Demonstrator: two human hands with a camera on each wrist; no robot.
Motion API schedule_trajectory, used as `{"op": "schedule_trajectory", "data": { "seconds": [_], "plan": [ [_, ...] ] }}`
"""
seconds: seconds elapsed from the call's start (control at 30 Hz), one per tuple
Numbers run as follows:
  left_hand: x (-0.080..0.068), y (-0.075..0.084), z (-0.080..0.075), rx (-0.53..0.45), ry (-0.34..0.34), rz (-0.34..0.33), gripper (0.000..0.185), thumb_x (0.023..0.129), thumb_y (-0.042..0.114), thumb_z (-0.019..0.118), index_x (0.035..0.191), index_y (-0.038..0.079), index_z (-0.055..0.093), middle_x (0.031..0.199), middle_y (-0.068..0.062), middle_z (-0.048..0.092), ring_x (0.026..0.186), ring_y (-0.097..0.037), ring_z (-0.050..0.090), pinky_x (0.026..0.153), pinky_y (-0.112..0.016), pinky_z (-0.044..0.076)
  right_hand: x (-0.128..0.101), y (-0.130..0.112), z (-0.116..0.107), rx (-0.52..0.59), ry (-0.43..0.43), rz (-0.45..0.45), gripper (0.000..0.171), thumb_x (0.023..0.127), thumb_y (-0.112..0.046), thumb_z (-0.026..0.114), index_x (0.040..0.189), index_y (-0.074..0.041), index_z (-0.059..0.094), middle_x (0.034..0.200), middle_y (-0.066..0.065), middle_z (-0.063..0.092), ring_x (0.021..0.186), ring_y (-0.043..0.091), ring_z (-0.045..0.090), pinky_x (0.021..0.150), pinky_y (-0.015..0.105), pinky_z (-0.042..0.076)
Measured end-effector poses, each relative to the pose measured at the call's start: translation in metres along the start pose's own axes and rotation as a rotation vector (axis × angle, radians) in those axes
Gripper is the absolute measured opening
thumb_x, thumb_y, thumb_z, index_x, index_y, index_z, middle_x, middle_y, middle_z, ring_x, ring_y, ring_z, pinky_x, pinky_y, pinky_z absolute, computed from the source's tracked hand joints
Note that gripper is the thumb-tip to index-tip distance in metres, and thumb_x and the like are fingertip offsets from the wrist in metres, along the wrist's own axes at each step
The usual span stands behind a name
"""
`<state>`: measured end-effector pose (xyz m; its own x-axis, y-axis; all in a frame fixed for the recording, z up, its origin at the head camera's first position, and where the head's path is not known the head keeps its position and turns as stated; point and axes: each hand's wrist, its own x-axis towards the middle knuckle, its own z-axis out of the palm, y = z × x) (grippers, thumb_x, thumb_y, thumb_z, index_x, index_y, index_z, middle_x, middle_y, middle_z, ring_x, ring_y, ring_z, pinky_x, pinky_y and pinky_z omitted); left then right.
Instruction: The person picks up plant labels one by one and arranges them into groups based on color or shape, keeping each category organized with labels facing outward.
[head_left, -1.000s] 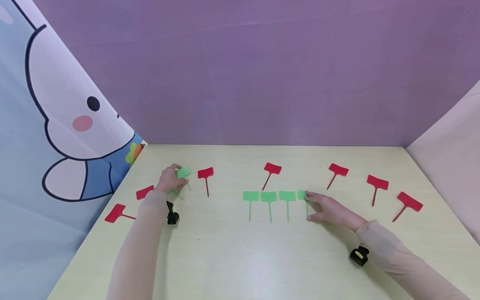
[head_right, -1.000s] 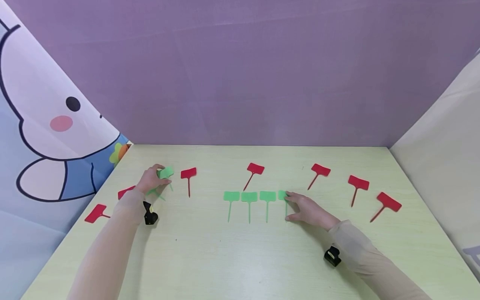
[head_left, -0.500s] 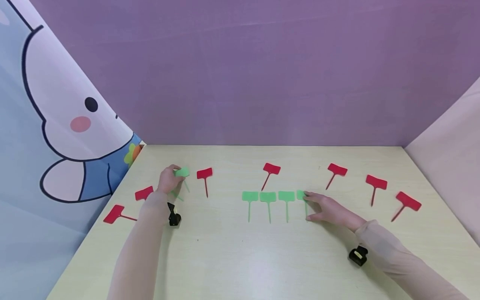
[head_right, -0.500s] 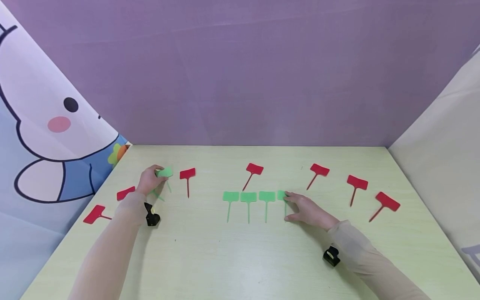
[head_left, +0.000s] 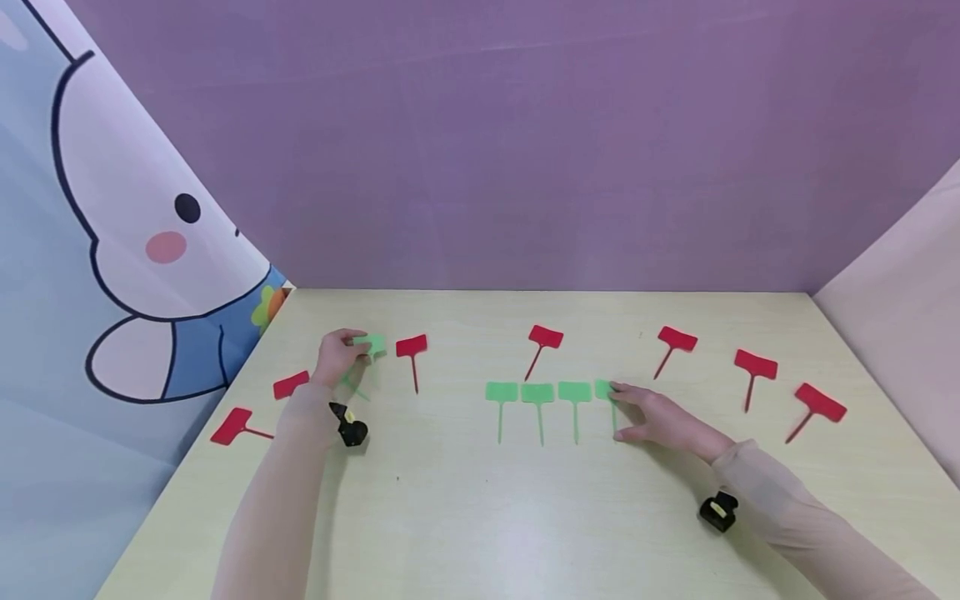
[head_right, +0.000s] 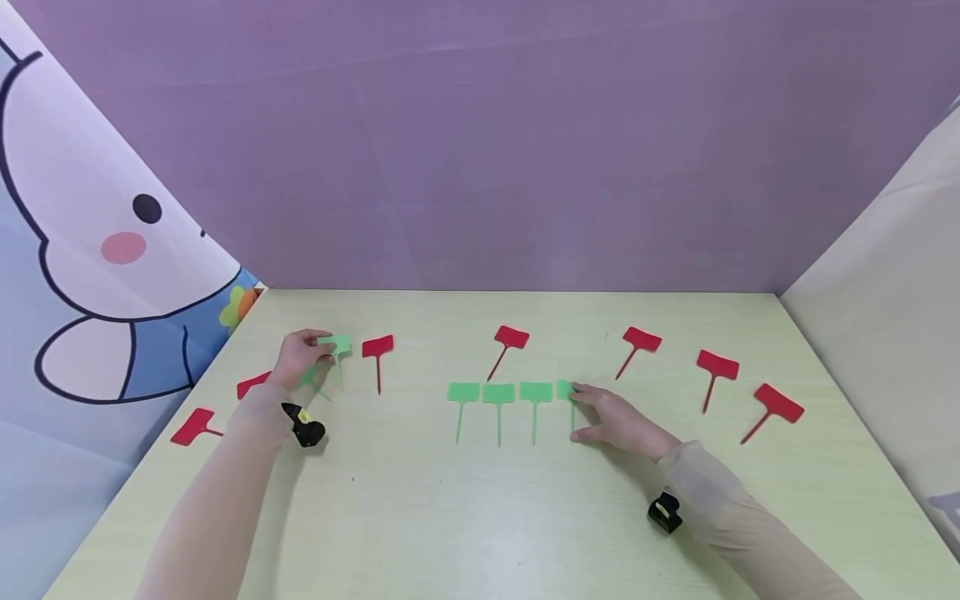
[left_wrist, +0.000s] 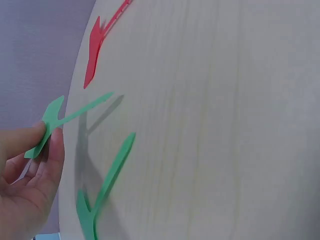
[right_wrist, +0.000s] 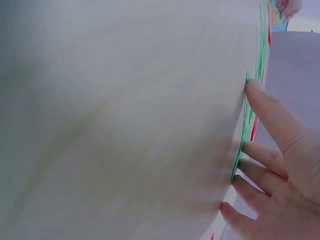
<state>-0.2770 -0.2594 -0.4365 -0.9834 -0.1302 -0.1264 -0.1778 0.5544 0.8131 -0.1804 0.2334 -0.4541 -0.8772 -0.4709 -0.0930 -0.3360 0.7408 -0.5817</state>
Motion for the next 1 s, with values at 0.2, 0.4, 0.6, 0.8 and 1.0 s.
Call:
{"op": "schedule_trajectory", "data": {
  "seconds": [0.2, 0.4, 0.6, 0.8, 1.0],
  "plan": [
    [-0.001, 0.003, 0.002, -0.083, -0.033, -0.022, 0.035, 0.088, 0.010, 0.054, 0.119, -0.005, 0.050, 0.096, -0.013, 0.051, 0.072, -0.011, 0.060, 0.078, -0.031, 0.050, 0.000, 0.001, 0.001, -0.002, 0.003, -0.003, 0.068, 0.069, -0.023, 0.074, 0.124, 0.006, 0.046, 0.134, 0.023, 0.037, 0.123, 0.041, 0.030, 0.098, 0.051, 0.029],
    [-0.006, 0.008, 0.005, -0.123, -0.095, -0.039, 0.036, 0.088, 0.009, 0.053, 0.121, -0.005, 0.048, 0.098, -0.014, 0.049, 0.086, -0.024, 0.060, 0.082, -0.035, 0.048, 0.001, 0.002, 0.002, -0.009, 0.002, -0.014, 0.067, 0.069, -0.022, 0.075, 0.123, 0.006, 0.047, 0.133, 0.022, 0.038, 0.123, 0.041, 0.030, 0.098, 0.051, 0.028],
    [-0.008, 0.013, 0.010, -0.186, -0.151, -0.085, 0.037, 0.087, 0.008, 0.054, 0.122, -0.004, 0.047, 0.105, -0.016, 0.049, 0.092, -0.028, 0.059, 0.084, -0.035, 0.047, 0.000, 0.002, 0.001, -0.009, 0.003, -0.012, 0.068, 0.069, -0.023, 0.075, 0.123, 0.007, 0.047, 0.133, 0.023, 0.038, 0.123, 0.041, 0.030, 0.098, 0.051, 0.029],
    [-0.014, 0.020, 0.014, -0.177, -0.199, -0.100, 0.039, 0.087, 0.010, 0.056, 0.122, -0.003, 0.047, 0.106, -0.015, 0.051, 0.088, -0.026, 0.062, 0.089, -0.035, 0.044, 0.000, 0.000, 0.000, -0.015, 0.006, -0.024, 0.066, 0.069, -0.021, 0.074, 0.122, 0.007, 0.048, 0.133, 0.023, 0.038, 0.122, 0.041, 0.031, 0.098, 0.051, 0.029],
    [-0.021, 0.026, 0.020, -0.218, -0.256, -0.100, 0.039, 0.086, 0.008, 0.057, 0.121, -0.005, 0.046, 0.107, -0.017, 0.052, 0.091, -0.032, 0.060, 0.089, -0.038, 0.043, 0.000, -0.002, -0.001, -0.018, 0.002, -0.023, 0.065, 0.069, -0.021, 0.074, 0.122, 0.007, 0.047, 0.133, 0.023, 0.038, 0.122, 0.041, 0.031, 0.098, 0.051, 0.028]
  ]
}}
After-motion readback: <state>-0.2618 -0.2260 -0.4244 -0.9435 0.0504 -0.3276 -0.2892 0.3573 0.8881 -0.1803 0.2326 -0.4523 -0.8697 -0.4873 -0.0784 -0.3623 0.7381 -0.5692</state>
